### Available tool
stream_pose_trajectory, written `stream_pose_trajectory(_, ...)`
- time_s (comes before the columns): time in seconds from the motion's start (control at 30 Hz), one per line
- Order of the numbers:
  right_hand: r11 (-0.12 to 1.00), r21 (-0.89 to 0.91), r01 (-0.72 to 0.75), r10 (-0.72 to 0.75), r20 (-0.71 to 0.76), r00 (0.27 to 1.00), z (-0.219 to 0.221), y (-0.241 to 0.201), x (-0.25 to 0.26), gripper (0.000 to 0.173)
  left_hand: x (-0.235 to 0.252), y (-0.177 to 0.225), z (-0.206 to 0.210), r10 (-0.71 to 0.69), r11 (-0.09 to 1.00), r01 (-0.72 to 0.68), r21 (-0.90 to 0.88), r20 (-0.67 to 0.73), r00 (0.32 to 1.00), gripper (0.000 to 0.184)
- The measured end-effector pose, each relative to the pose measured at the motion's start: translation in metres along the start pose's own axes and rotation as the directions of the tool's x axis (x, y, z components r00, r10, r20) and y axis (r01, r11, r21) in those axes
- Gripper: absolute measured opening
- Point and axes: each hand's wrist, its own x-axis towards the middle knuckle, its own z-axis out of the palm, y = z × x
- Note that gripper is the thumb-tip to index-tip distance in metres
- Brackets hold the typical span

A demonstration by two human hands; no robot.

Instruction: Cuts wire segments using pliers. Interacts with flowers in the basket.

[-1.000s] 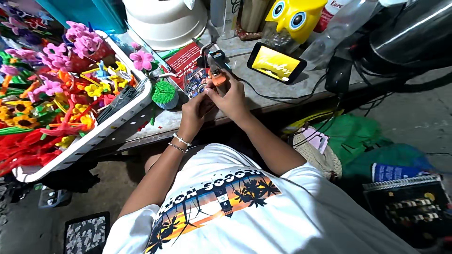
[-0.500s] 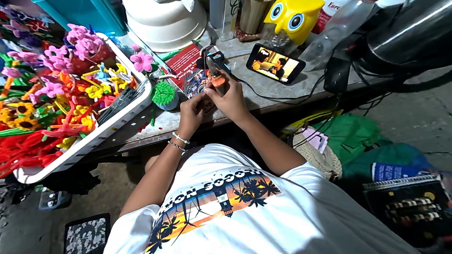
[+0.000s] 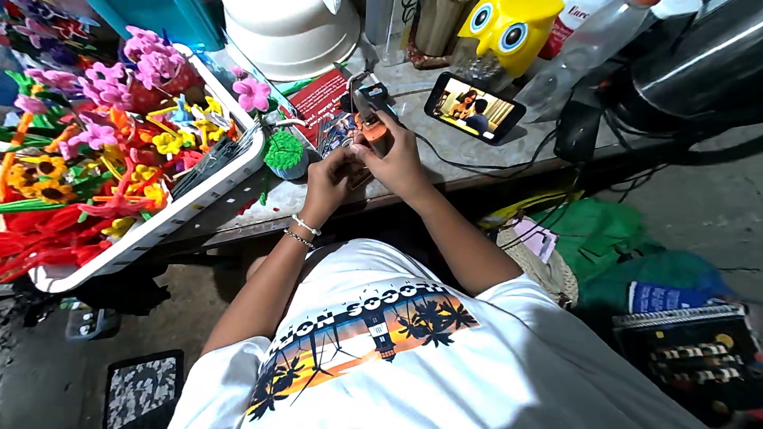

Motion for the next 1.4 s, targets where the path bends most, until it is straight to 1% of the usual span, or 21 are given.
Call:
stream_pose_trajectory(0.13, 0.999, -0.037, 0.009, -0.008, 0.008, 1.000, 0.003, 0.001, 0.000, 0.044, -0.004, -0.005, 0.003, -0.017, 0.999, 0.016, -0.034, -0.026, 1.000, 0.024)
stream_pose_trajectory(0.23, 0.999, -0.054, 0.008, -0.007, 0.010, 1.000, 0.002, 0.000, 0.000, 0.046, -0.005, -0.007, 0.004, -0.020, 0.999, 0.020, -0.026, -0.027, 0.999, 0.026)
stream_pose_trajectory(0.37, 0.998, -0.068, -0.003, 0.005, 0.030, 1.000, 0.000, -0.002, 0.000, 0.045, -0.006, -0.008, 0.005, 0.016, 1.000, -0.017, -0.013, -0.038, 0.999, 0.027)
stream_pose_trajectory(0.43, 0.997, -0.072, 0.010, -0.007, 0.037, 0.999, -0.001, -0.003, 0.000, 0.042, -0.007, -0.008, 0.005, 0.028, 1.000, -0.029, -0.007, -0.044, 0.999, 0.027)
stream_pose_trajectory(0.53, 0.996, -0.077, 0.035, -0.031, 0.054, 0.998, -0.001, -0.004, 0.000, 0.043, -0.008, -0.009, 0.005, 0.038, 0.999, -0.038, 0.005, -0.051, 0.998, 0.024)
stream_pose_trajectory(0.63, 0.994, -0.076, 0.077, -0.073, 0.046, 0.996, -0.001, -0.002, 0.000, 0.043, -0.008, -0.009, 0.006, 0.047, 0.999, -0.047, 0.007, -0.053, 0.997, 0.024)
stream_pose_trajectory(0.77, 0.995, -0.061, 0.080, -0.078, 0.027, 0.997, -0.001, -0.002, -0.001, 0.044, -0.008, -0.006, 0.006, 0.057, 0.998, -0.056, 0.023, -0.050, 0.997, 0.025)
stream_pose_trajectory(0.9, 0.992, -0.060, 0.114, -0.115, -0.012, 0.993, 0.000, 0.000, -0.003, 0.042, -0.008, -0.003, 0.007, 0.063, 0.998, -0.062, 0.021, -0.050, 0.997, 0.026)
stream_pose_trajectory(1.07, 0.994, -0.059, 0.094, -0.095, -0.018, 0.995, 0.003, 0.003, -0.004, 0.039, -0.009, -0.004, 0.009, 0.054, 0.998, -0.053, 0.024, -0.058, 0.997, 0.027)
stream_pose_trajectory(1.13, 0.994, -0.050, 0.096, -0.097, -0.015, 0.995, 0.003, 0.002, -0.005, 0.039, -0.014, 0.002, 0.007, 0.038, 0.998, -0.035, 0.045, -0.053, 0.998, 0.031)
stream_pose_trajectory(1.23, 0.997, 0.029, 0.073, -0.072, -0.022, 0.997, -0.001, -0.001, -0.007, 0.041, -0.026, 0.032, -0.003, -0.013, 0.995, 0.014, 0.103, -0.009, 1.000, 0.043)
stream_pose_trajectory(1.3, 0.992, 0.121, 0.039, -0.038, -0.018, 0.999, -0.005, -0.004, -0.007, 0.033, -0.027, 0.049, -0.010, -0.032, 0.996, 0.029, 0.085, 0.035, 0.999, 0.042)
stream_pose_trajectory(1.37, 0.975, 0.219, 0.023, -0.022, -0.007, 1.000, -0.007, -0.005, -0.008, 0.019, -0.028, 0.062, -0.018, -0.063, 0.997, 0.058, 0.059, 0.084, 0.994, 0.038)
stream_pose_trajectory(1.4, 0.963, 0.271, 0.002, -0.007, 0.018, 1.000, -0.009, -0.006, -0.010, 0.017, -0.030, 0.069, -0.023, -0.096, 0.994, 0.090, 0.053, 0.106, 0.990, 0.037)
